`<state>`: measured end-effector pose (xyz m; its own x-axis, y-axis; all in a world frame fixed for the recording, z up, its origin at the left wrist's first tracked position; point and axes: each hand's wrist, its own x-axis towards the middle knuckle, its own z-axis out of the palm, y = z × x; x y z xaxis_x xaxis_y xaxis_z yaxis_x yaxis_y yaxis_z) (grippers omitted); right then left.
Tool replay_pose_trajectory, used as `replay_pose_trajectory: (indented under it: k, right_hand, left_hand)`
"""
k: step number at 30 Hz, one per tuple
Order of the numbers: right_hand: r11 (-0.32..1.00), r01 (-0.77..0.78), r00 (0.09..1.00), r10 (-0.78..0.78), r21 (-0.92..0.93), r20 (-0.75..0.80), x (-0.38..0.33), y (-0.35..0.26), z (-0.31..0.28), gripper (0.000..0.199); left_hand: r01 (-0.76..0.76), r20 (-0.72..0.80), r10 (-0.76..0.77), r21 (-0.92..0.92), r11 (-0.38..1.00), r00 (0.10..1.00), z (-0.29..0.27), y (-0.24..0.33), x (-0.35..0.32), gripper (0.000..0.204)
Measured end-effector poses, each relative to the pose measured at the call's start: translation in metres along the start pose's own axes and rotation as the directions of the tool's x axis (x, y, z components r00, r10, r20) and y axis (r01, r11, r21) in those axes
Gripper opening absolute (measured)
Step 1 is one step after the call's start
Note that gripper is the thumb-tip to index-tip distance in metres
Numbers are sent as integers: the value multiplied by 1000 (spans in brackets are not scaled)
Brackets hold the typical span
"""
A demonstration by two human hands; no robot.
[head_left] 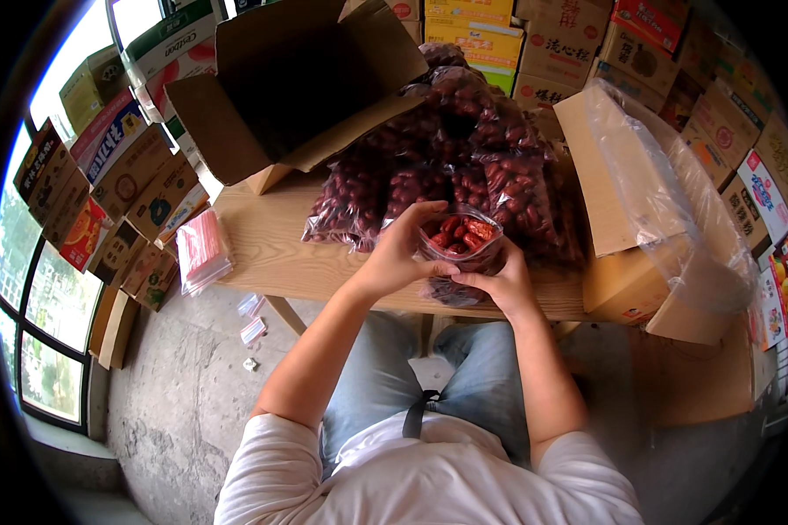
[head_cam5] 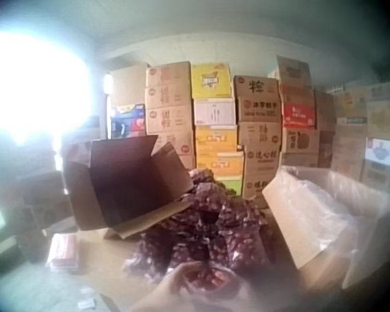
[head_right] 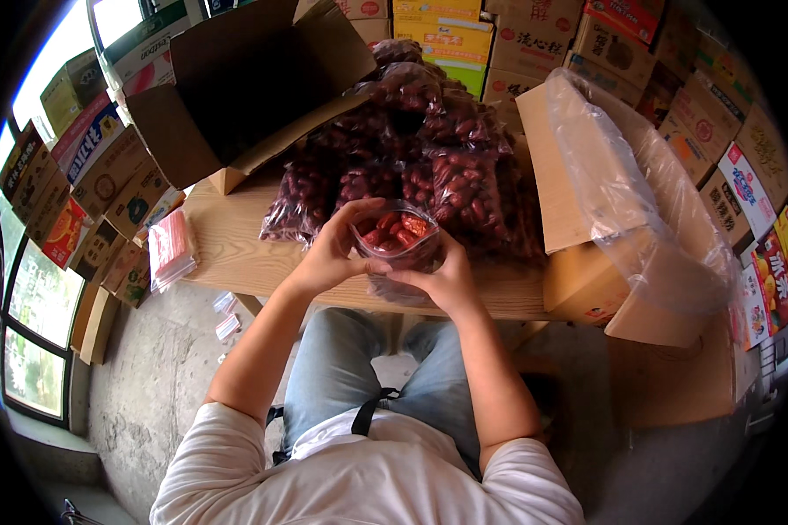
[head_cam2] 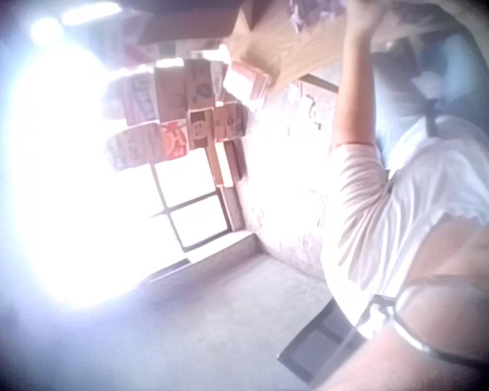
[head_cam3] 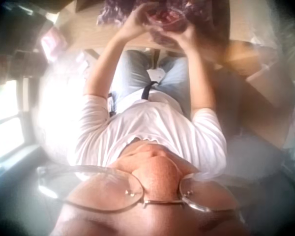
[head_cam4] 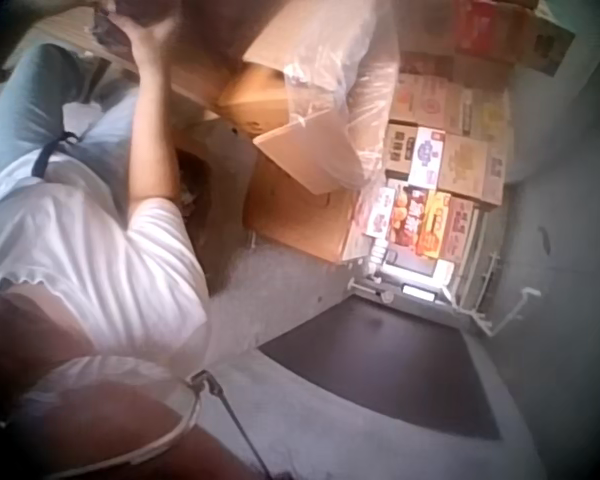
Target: The person scoops dried red dates from a large bulk bag into small clear plastic bags. They then seal each filled bag and place it on a wooden table alongside other completed packages. The process is repeated continuously throughout the clip.
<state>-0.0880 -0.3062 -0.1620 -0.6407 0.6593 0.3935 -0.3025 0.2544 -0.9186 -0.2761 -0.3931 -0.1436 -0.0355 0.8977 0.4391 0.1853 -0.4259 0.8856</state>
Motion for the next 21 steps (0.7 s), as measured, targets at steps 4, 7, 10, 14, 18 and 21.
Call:
replay_pose_trajectory:
  k: [4,7,10,14,18,21]
  right_hand:
    - [1000,17,1000,-17,-18,6,-2,-4,-2,69]
    - [994,37,999,-36,-103,9,-3,-19,-6,64]
    - [955,102,993,-117,-279,-36,-3,-40,-18,59]
    - [857,230,970,-240,-461,38,4,-71,-19,38]
    - [819,254,967,-210,-514,145,15,-77,-27,17]
    - [840,188,981,-137,-508,137,20,-75,-35,12]
  left_hand:
    - [-26,-31,26,22,999,999,3,5,2,81]
    - [-16,-58,20,60,998,998,4,5,2,77]
    - [-22,-81,25,39,999,996,6,7,3,75]
    - [8,-103,2,99,995,995,8,13,3,73]
    - [35,-100,-26,91,995,995,10,22,4,70]
    - [19,-79,-5,176,984,997,10,33,4,67]
